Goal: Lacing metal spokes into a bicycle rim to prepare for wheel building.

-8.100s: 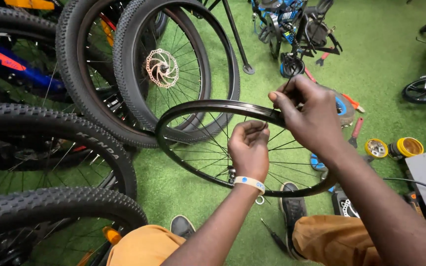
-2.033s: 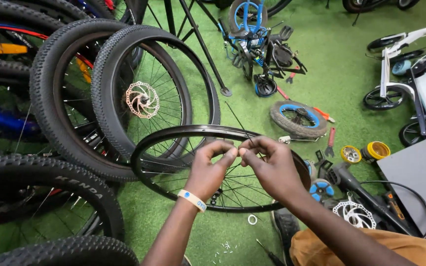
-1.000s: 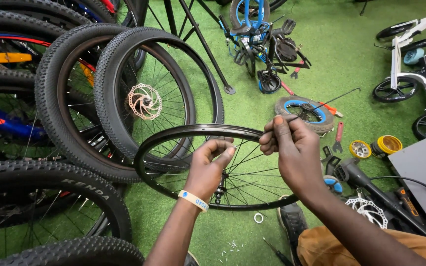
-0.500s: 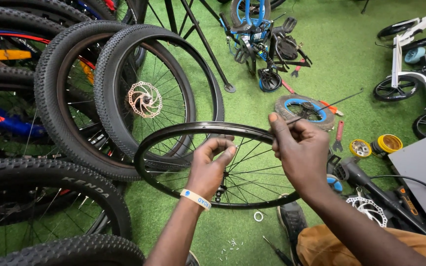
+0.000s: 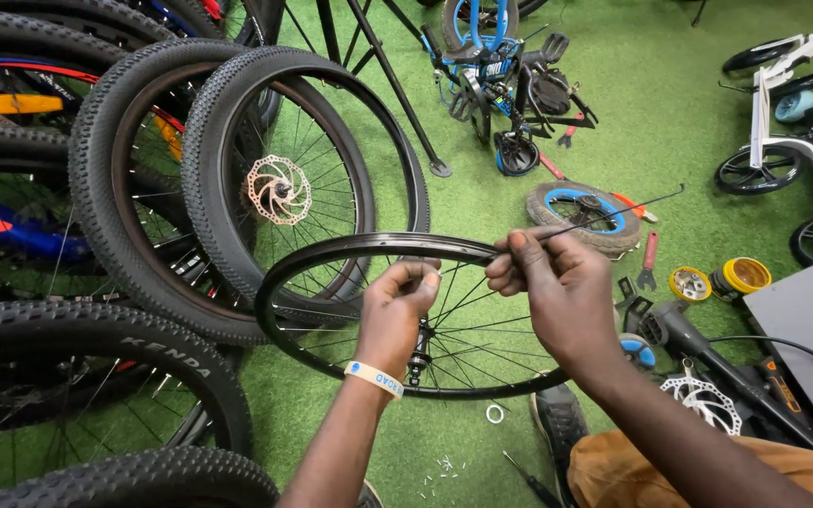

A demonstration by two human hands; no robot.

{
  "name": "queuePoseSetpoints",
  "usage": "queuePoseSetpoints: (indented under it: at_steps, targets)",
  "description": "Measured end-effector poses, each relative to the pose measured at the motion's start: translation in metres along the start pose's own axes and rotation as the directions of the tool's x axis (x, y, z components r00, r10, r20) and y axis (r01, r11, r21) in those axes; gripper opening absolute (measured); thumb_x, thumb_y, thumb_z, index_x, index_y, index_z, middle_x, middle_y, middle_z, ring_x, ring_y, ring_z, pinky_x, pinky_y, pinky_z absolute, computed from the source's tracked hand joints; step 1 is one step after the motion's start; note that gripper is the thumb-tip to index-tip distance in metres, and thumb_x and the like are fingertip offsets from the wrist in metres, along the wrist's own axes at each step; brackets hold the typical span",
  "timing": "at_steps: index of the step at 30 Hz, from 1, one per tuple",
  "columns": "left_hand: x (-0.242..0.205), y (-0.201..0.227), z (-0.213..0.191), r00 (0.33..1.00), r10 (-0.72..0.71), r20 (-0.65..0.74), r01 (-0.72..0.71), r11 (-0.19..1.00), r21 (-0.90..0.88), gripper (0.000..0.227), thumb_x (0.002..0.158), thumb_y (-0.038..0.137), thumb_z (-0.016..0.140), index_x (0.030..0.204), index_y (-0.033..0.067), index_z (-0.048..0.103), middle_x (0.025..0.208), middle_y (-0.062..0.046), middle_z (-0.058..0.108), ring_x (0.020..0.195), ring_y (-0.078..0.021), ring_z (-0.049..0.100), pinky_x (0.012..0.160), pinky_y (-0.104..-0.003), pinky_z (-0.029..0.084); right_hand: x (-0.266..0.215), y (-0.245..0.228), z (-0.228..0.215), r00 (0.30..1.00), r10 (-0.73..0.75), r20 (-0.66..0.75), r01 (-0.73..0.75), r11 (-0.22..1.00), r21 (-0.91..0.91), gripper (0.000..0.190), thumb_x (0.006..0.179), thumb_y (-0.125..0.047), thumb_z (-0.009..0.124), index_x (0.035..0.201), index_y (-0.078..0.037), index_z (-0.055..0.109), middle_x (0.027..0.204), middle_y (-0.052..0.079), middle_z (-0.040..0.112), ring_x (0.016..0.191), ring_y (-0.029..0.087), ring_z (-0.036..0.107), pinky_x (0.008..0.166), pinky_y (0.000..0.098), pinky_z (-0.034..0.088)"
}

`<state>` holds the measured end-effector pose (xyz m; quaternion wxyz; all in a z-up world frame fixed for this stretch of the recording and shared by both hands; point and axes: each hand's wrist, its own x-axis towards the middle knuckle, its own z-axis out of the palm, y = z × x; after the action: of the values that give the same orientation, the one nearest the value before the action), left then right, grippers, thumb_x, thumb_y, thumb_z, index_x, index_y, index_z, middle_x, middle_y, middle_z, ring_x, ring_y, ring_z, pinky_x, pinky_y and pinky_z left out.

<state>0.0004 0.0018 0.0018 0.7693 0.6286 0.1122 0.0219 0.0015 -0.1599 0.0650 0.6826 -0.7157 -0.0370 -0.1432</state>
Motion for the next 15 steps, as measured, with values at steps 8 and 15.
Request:
queuePoseSetpoints:
  at_steps: [8,15]
  targets:
    - [-0.009,0.008,0.003,1.000,0.021,0.008,-0.021,1.000,0.002,0.009,0.090,0.008,0.069,0.096,0.0060,0.075,0.119,-0.013,0.072,0.111,-0.0193,0.063,0.095,-0.036,0.050,-0.001,0.011,-0.006,0.991,-0.091,-0.098,0.066,0.971,-0.231,0.028,0.101,-0.017,0.075,0.078,-0.003,0.073,0.051,0.008,0.061,0.045,0.008,0.056,0.042,0.0207,0.047]
    - [-0.009,0.020,0.004,0.999,-0.038,-0.015,0.039,0.999,0.032,0.023,0.095,0.022,0.066,0.108,0.0055,0.075,0.107,-0.011,0.071,0.101,-0.0173,0.061,0.084,-0.032,0.051,-0.001,0.005,-0.003,0.998,0.023,-0.062,-0.022,1.000,0.018,0.022,0.107,-0.019,0.059,0.095,-0.002,0.068,0.079,0.016,0.073,0.070,0.019,0.074,0.063,0.0296,0.065]
